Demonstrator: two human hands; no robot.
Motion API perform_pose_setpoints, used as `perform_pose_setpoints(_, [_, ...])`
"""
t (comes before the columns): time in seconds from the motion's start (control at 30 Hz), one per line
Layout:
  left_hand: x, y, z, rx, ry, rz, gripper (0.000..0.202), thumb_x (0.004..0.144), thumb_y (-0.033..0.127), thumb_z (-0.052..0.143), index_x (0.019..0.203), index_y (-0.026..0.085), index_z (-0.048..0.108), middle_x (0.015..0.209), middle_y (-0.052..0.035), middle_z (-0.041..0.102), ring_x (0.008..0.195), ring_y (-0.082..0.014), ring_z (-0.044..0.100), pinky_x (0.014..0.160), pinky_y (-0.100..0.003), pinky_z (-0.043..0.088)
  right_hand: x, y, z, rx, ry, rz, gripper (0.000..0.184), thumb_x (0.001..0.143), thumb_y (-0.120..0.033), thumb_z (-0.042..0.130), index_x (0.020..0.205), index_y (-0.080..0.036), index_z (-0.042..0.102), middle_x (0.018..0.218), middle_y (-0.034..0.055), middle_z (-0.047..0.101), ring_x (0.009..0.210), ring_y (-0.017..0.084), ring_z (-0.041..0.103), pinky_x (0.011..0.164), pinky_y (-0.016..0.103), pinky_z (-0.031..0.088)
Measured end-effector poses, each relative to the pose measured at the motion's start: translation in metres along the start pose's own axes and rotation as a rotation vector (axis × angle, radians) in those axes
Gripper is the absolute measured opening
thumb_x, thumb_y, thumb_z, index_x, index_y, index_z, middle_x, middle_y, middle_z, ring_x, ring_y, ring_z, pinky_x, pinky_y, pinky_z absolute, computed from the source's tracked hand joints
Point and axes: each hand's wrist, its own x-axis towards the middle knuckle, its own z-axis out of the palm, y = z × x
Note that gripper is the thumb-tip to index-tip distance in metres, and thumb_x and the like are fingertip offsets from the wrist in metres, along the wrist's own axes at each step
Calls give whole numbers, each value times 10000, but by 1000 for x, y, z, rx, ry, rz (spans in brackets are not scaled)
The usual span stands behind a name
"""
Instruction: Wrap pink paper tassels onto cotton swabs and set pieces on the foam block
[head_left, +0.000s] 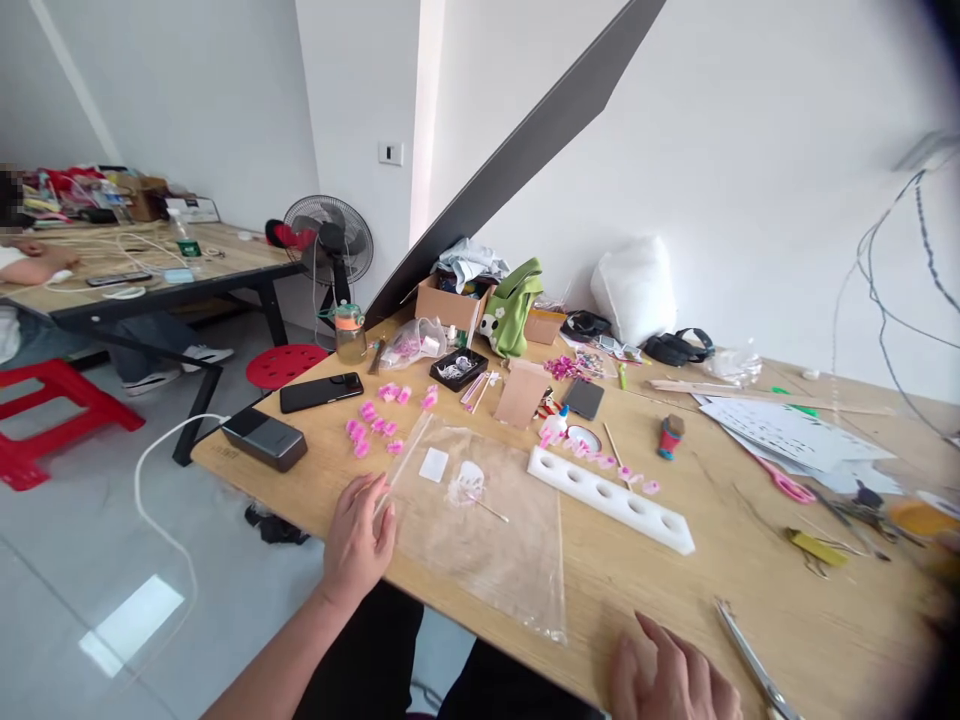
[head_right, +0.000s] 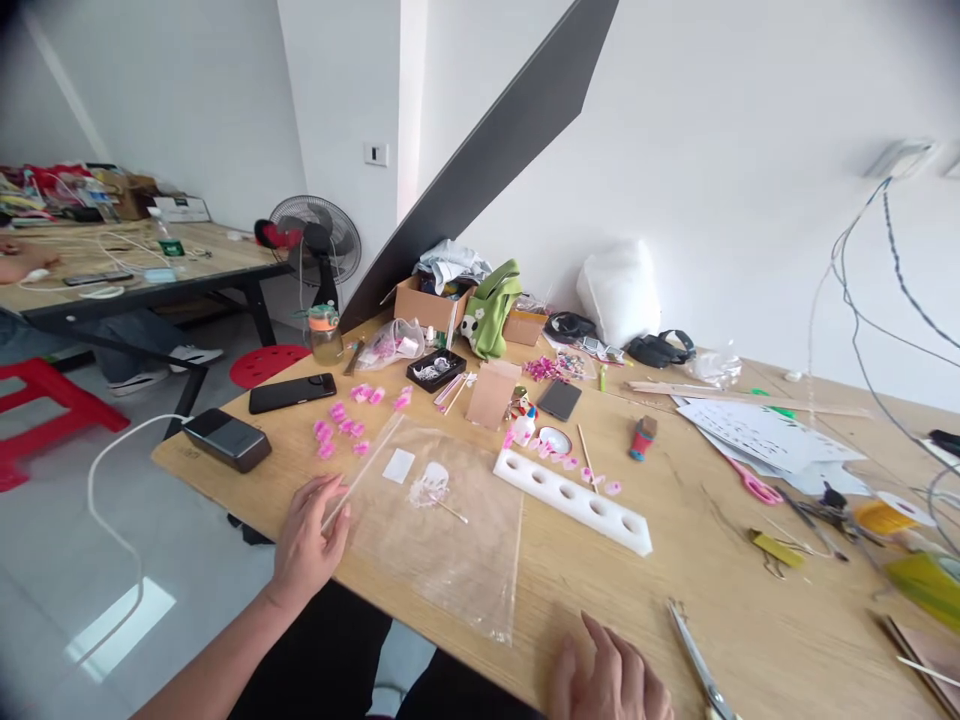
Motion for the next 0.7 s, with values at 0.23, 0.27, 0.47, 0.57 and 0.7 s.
perform_pose_setpoints(0.23, [0,1,0,1,8,-9,467,881,115,532,1335,166,438,962,-87,678,1086,-288,578,934,-474,517,9,-13,-9,1,30,19,354,921,-373,396,1001,-123,634,910,148,652,863,310,560,816,435,434])
perform_pose_setpoints(0.27, [0,1,0,4,4,-10,459,884,119,524,1332,167,438,958,-85,679,1075,-288,582,932,-478,516,9,-13,-9,5,31,20,355,921,-376,399,1000,-122,634,910,149,651,863,309,558,818,435,433])
perform_pose_setpoints(0.47, [0,1,0,26,-25,-19,450,881,117,502,1324,165,440,929,-76,685,1042,-281,589,940,-477,503,7,-14,-11,46,19,62,365,910,-404,409,1013,-130,628,923,147,628,904,306,553,858,445,420])
perform_pose_setpoints(0.57, [0,2,-1,38,-23,-22,473,870,111,495,1336,168,437,924,-77,687,1034,-281,596,928,-474,505,6,-14,-10,61,9,76,372,905,-409,408,1025,-133,626,935,150,621,933,316,546,870,453,412])
perform_pose_setpoints(0.7, [0,4,-1,48,-17,-13,496,848,90,500,1333,169,440,911,-75,686,1027,-279,589,922,-458,505,3,-13,-8,84,-2,104,376,898,-417,423,1042,-136,626,951,154,621,960,325,533,876,462,403])
